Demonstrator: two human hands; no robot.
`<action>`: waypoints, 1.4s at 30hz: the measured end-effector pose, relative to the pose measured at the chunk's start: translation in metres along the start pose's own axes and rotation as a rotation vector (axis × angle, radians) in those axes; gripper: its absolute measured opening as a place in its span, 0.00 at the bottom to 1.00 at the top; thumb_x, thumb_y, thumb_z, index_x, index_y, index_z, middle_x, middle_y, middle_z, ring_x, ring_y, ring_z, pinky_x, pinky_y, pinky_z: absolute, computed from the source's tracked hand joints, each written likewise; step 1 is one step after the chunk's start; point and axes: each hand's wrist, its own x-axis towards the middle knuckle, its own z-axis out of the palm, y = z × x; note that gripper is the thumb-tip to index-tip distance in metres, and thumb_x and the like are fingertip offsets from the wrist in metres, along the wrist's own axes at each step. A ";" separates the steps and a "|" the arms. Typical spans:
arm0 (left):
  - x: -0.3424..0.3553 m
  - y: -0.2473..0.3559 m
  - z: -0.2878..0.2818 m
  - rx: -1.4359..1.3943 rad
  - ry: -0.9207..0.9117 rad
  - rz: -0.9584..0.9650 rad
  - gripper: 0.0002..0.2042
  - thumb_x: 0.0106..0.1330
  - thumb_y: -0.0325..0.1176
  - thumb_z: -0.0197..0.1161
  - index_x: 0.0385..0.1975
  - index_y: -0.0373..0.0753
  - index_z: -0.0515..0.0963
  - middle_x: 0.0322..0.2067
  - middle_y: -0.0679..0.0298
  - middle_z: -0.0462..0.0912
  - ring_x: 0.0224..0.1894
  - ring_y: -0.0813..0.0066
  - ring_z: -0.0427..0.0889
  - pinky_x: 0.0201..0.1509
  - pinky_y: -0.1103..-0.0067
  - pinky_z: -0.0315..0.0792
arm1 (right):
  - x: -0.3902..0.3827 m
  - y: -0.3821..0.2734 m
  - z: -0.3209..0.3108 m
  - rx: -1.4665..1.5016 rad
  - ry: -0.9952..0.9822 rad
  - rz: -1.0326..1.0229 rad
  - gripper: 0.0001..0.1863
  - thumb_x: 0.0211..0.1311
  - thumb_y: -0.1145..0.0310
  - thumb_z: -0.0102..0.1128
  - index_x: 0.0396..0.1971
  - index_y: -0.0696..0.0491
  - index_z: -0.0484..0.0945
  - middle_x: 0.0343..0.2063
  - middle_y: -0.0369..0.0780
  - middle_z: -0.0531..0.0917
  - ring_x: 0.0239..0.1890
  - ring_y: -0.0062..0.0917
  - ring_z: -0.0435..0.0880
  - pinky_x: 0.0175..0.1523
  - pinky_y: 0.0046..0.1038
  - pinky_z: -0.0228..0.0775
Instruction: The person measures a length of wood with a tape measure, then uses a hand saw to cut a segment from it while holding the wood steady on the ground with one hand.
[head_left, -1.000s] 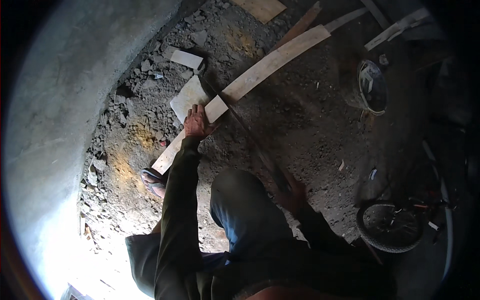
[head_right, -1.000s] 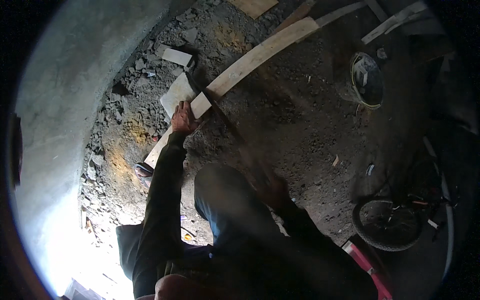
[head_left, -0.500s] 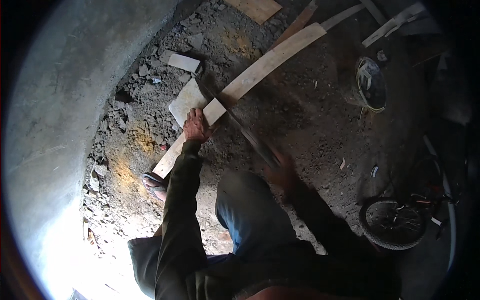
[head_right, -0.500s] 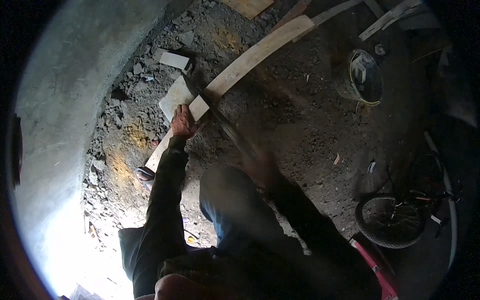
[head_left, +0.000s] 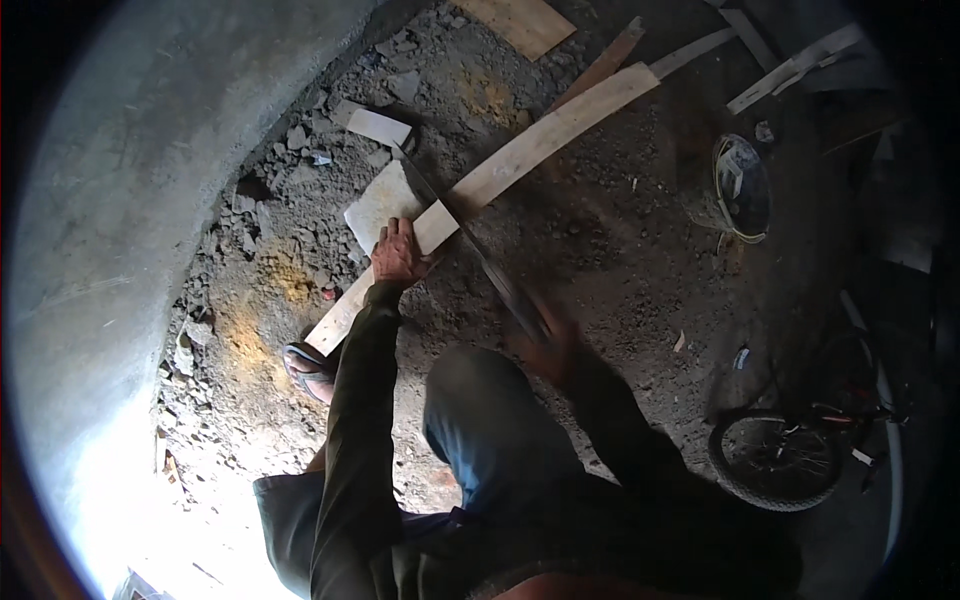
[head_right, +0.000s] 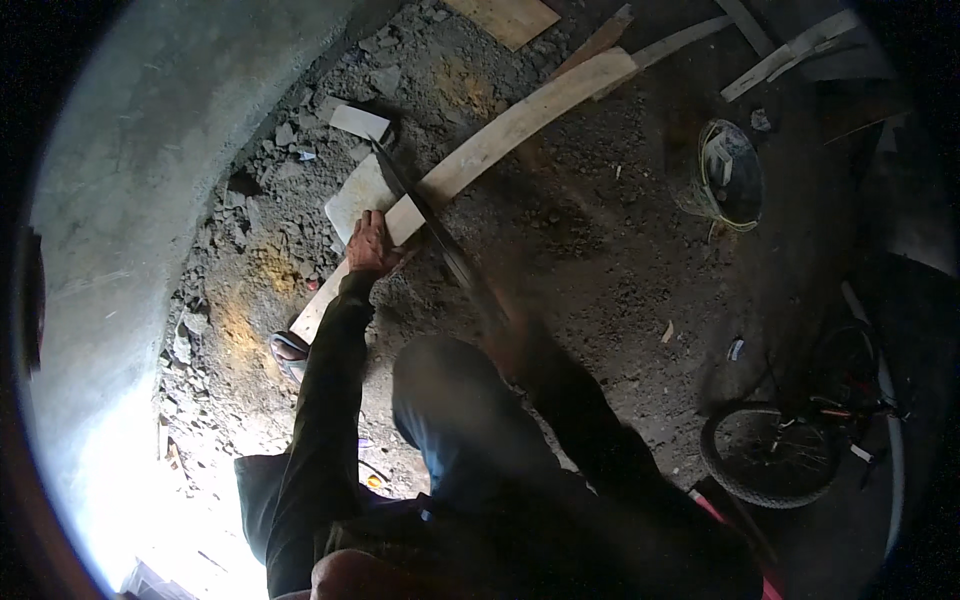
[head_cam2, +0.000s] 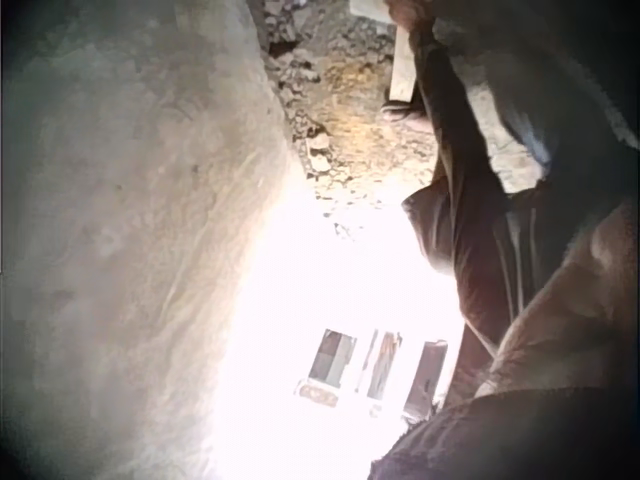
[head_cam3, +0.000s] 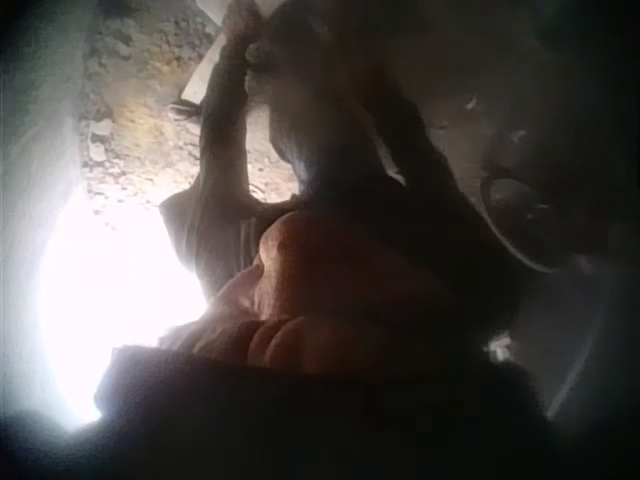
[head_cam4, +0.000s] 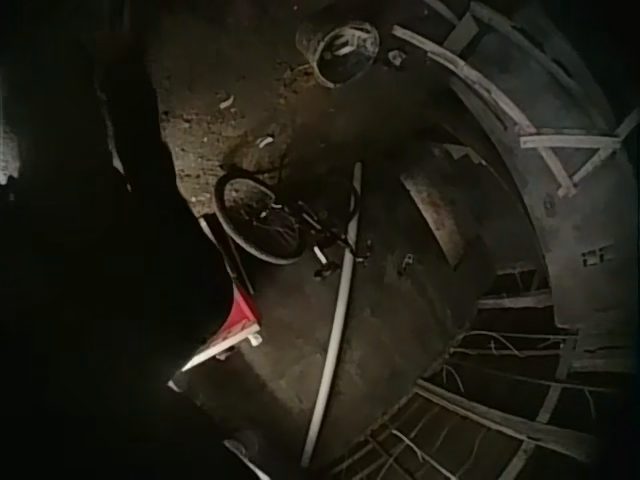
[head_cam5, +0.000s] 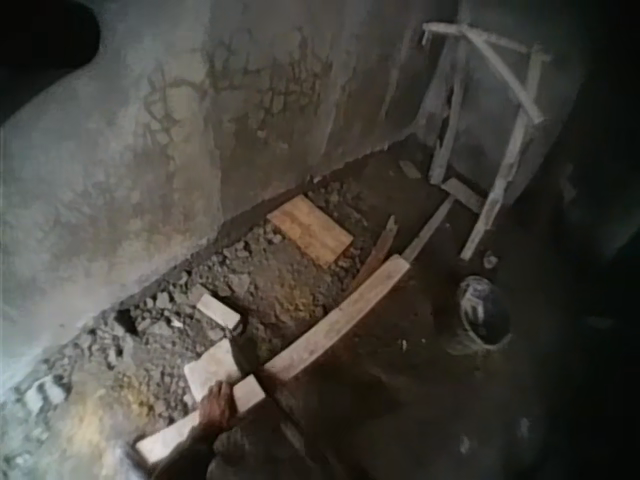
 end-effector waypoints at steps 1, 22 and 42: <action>-0.007 -0.002 -0.006 -0.022 0.002 -0.054 0.32 0.39 0.43 0.73 0.41 0.36 0.64 0.39 0.54 0.69 0.44 0.53 0.71 0.44 0.63 0.71 | -0.045 0.007 0.010 0.062 0.144 -0.086 0.27 0.51 0.76 0.54 0.56 0.56 0.67 0.43 0.54 0.78 0.49 0.35 0.78 0.50 0.30 0.70; -0.008 -0.004 0.003 -0.052 0.064 -0.029 0.31 0.39 0.41 0.72 0.42 0.37 0.64 0.41 0.55 0.67 0.45 0.55 0.70 0.44 0.64 0.70 | -0.063 0.036 -0.007 0.022 -0.027 -0.040 0.28 0.50 0.75 0.54 0.56 0.55 0.67 0.37 0.52 0.80 0.41 0.34 0.82 0.42 0.29 0.72; -0.005 -0.003 0.006 -0.070 0.022 0.008 0.32 0.42 0.44 0.70 0.45 0.35 0.62 0.41 0.53 0.66 0.45 0.52 0.70 0.43 0.62 0.69 | -0.052 0.022 -0.009 0.049 -0.126 0.132 0.26 0.55 0.73 0.55 0.56 0.55 0.66 0.41 0.53 0.79 0.43 0.37 0.81 0.42 0.29 0.71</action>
